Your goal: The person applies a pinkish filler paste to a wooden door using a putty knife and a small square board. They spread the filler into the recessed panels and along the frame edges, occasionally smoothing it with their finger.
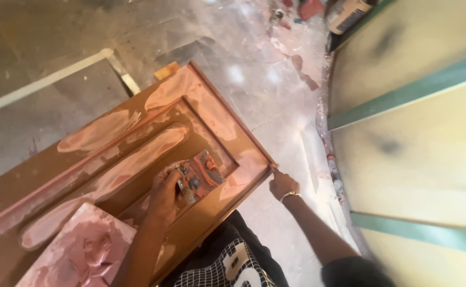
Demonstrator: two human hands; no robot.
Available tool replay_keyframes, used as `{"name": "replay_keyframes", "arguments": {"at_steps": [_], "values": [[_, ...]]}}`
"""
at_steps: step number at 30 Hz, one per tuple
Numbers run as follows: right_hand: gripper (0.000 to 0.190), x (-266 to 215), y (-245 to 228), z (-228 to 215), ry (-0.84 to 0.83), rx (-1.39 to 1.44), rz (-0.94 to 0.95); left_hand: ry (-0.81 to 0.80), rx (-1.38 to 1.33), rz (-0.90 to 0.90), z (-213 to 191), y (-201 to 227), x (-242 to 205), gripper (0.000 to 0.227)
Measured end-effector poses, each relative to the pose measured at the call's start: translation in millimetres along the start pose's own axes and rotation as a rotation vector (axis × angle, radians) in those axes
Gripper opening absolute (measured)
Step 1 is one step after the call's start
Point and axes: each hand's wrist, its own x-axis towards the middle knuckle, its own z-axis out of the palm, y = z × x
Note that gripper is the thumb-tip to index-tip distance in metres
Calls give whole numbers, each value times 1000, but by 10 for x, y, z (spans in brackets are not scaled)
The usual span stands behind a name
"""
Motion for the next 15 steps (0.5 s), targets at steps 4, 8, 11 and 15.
{"name": "replay_keyframes", "arguments": {"at_steps": [4, 8, 11, 15], "values": [[58, 74, -329, 174, -15, 374, 223, 6, 29, -89, 65, 10, -61, 13], [48, -191, -515, -99, -188, 761, 150, -51, 105, -47, 100, -52, -146, 16], [50, -650, -533, -565, -267, 1005, -82, -62, 161, -100, 167, -73, -174, 15], [69, -1445, -559, -940, -191, 967, -651, -188, 164, -331, 281, -244, -264, 24]]}}
